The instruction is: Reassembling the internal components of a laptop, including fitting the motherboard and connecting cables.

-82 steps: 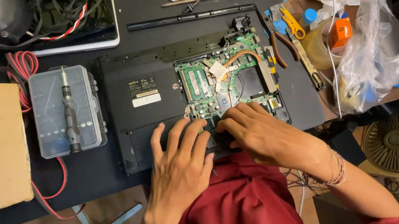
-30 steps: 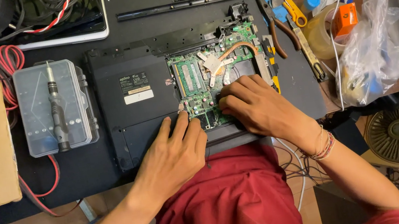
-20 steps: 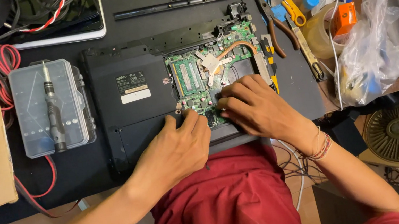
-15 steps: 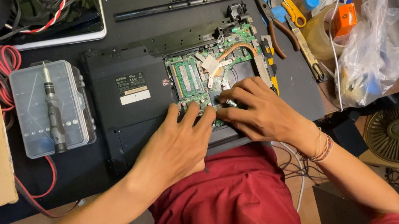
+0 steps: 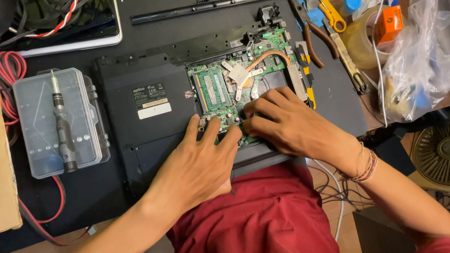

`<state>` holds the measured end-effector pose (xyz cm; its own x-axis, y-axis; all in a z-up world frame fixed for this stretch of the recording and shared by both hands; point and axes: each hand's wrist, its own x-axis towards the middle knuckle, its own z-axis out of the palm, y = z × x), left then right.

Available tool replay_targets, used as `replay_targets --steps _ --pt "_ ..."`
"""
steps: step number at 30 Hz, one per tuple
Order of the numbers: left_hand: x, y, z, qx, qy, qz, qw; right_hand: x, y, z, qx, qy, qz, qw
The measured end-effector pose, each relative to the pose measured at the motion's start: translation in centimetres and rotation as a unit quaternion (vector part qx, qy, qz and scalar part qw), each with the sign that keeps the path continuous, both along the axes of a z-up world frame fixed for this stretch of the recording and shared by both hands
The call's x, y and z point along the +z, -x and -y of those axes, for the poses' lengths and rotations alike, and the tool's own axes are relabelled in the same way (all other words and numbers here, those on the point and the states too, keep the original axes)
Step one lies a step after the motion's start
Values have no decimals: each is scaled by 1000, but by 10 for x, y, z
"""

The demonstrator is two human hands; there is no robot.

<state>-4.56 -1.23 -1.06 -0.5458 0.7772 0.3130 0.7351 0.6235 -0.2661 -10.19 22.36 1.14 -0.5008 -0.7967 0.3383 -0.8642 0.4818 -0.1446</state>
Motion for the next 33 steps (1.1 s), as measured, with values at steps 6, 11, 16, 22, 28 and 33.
replay_targets --steps 6,11,16,22,28,33 --pt "-8 0 0 4 -26 8 1000 -4 1 4 0 -3 -16 1000" --pt "-13 -4 4 5 -54 29 998 -2 1 -3 -6 22 24 999" --pt "-14 -7 6 8 -74 43 996 7 0 -14 -13 27 48 998" --pt "4 -9 9 12 -103 65 993 -1 1 -7 2 42 30 999" --pt "6 -11 6 23 -105 99 989 -12 4 4 -15 24 13 1000" --pt "6 -10 3 30 -106 117 987 -11 6 14 -11 22 -12 1000"
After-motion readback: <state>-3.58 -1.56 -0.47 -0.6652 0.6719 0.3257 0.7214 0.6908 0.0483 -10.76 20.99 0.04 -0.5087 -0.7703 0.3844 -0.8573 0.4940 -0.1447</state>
